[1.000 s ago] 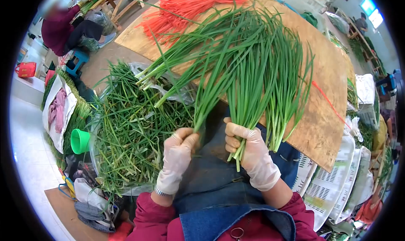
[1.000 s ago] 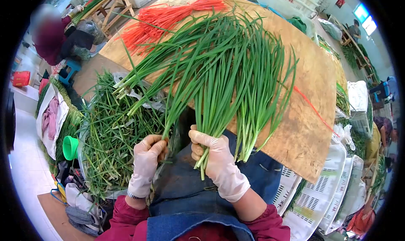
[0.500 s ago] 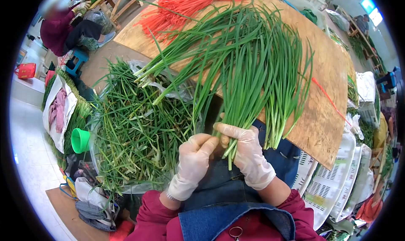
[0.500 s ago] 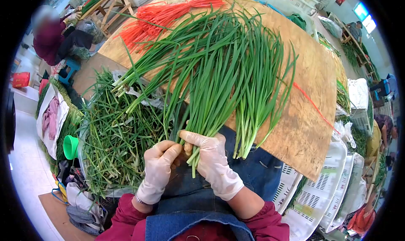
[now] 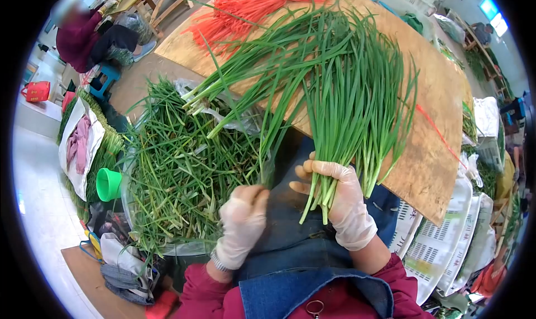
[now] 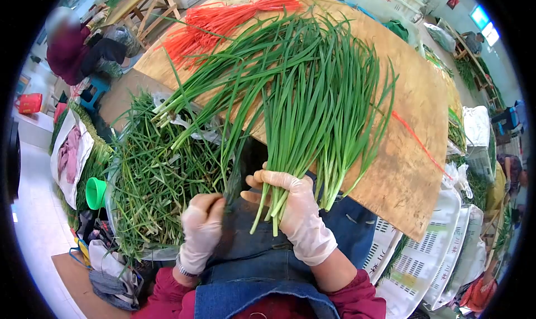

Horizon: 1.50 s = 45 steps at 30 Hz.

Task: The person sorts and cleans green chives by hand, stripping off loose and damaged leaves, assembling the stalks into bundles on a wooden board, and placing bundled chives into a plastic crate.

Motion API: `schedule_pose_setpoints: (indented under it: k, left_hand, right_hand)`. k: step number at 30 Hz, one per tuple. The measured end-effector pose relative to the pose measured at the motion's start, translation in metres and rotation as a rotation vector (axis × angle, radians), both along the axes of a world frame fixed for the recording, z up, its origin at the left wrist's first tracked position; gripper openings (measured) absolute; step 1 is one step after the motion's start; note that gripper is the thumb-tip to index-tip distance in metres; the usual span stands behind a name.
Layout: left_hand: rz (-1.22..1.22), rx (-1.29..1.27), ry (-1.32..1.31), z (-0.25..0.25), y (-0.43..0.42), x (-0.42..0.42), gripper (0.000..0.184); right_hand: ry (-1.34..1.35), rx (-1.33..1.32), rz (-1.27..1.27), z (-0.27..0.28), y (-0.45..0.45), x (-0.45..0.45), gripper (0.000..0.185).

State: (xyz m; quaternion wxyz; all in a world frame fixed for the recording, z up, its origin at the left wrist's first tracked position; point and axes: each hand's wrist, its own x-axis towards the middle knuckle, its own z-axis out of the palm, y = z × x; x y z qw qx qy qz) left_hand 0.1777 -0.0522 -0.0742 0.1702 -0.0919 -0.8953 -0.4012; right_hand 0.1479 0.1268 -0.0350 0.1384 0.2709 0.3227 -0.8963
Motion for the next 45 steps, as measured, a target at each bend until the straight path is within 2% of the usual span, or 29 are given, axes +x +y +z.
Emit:
schedule_pose_setpoints:
  k: [1, 2, 3, 5, 8, 12, 13, 16, 18, 20, 22, 24, 26, 28, 30, 33, 39, 42, 44, 45]
  left_hand:
    - [0.034, -0.001, -0.054, 0.002, 0.013, -0.003, 0.015]
    - [0.067, -0.08, 0.041, -0.003, 0.015, -0.012, 0.02]
    - [0.159, -0.103, 0.011, -0.004, 0.017, -0.022, 0.022]
    - [0.263, -0.207, -0.076, -0.01, 0.014, -0.039, 0.03]
    - [0.19, 0.167, -0.478, -0.032, 0.004, -0.049, 0.037]
    - [0.233, 0.461, -0.489, -0.027, 0.002, -0.039, 0.03]
    - [0.234, 0.533, -0.46, -0.023, 0.006, -0.036, 0.023]
    - [0.182, 0.804, -0.501, 0.007, 0.02, -0.023, 0.018]
    - [0.034, 0.291, -0.048, 0.008, 0.024, -0.019, 0.018]
    - [-0.014, 0.018, 0.16, 0.016, 0.035, -0.017, 0.021]
    - [-0.106, -0.07, 0.245, 0.023, 0.04, -0.013, 0.025]
    - [-0.19, 0.279, -0.019, 0.022, 0.038, -0.012, 0.025]
    - [-0.046, 0.955, -0.739, 0.038, 0.035, -0.012, 0.024]
    - [-0.162, 1.124, -0.932, 0.028, 0.019, -0.022, 0.029]
    - [-0.218, 1.14, -1.04, 0.027, 0.016, -0.025, 0.026]
    - [-0.229, 1.057, -1.033, 0.028, 0.023, -0.028, 0.019]
    - [-0.027, 1.061, -0.811, 0.037, 0.041, -0.02, 0.011]
    - [0.054, 0.888, -0.598, 0.038, 0.027, -0.013, 0.011]
    - [0.096, 0.729, -0.224, 0.034, -0.001, -0.003, 0.011]
    - [0.116, 0.866, -0.177, 0.037, -0.023, -0.001, 0.011]
  right_hand:
    - [-0.026, 0.002, 0.003, 0.005, 0.0, 0.0, 0.028]
    - [-0.054, 0.004, 0.007, 0.008, 0.001, 0.0, 0.028]
    - [-0.044, 0.012, 0.015, 0.006, 0.003, 0.0, 0.028]
    - [0.026, -0.106, 0.053, -0.008, 0.008, -0.001, 0.029]
    - [0.05, -0.152, 0.073, -0.009, 0.005, -0.002, 0.028]
    - [0.063, -0.055, 0.069, -0.005, -0.003, -0.003, 0.026]
    - [0.068, -0.013, 0.072, -0.004, -0.004, -0.003, 0.027]
    - [0.075, 0.089, 0.047, -0.001, -0.01, -0.001, 0.027]
    - [0.084, 0.139, 0.037, 0.0, -0.013, 0.001, 0.024]
    - [0.117, 0.194, 0.036, -0.001, -0.016, 0.003, 0.018]
    - [0.146, 0.214, 0.004, -0.001, -0.021, 0.004, 0.015]
    - [0.091, 0.249, 0.055, 0.002, -0.01, 0.006, 0.011]
    - [0.067, 0.27, 0.101, 0.001, -0.003, 0.004, 0.01]
    - [0.058, 0.268, 0.101, -0.001, -0.004, 0.004, 0.01]
    - [0.058, 0.228, 0.092, -0.001, -0.005, 0.005, 0.011]
    - [0.018, 0.226, 0.109, -0.002, -0.005, 0.005, 0.013]
    - [-0.012, 0.306, 0.082, -0.001, -0.009, 0.006, 0.015]
    - [-0.037, 0.268, 0.011, -0.001, -0.005, 0.003, 0.024]
    - [0.002, 0.222, 0.012, -0.001, 0.002, 0.001, 0.028]
    - [0.017, 0.216, 0.013, 0.001, 0.004, 0.0, 0.028]
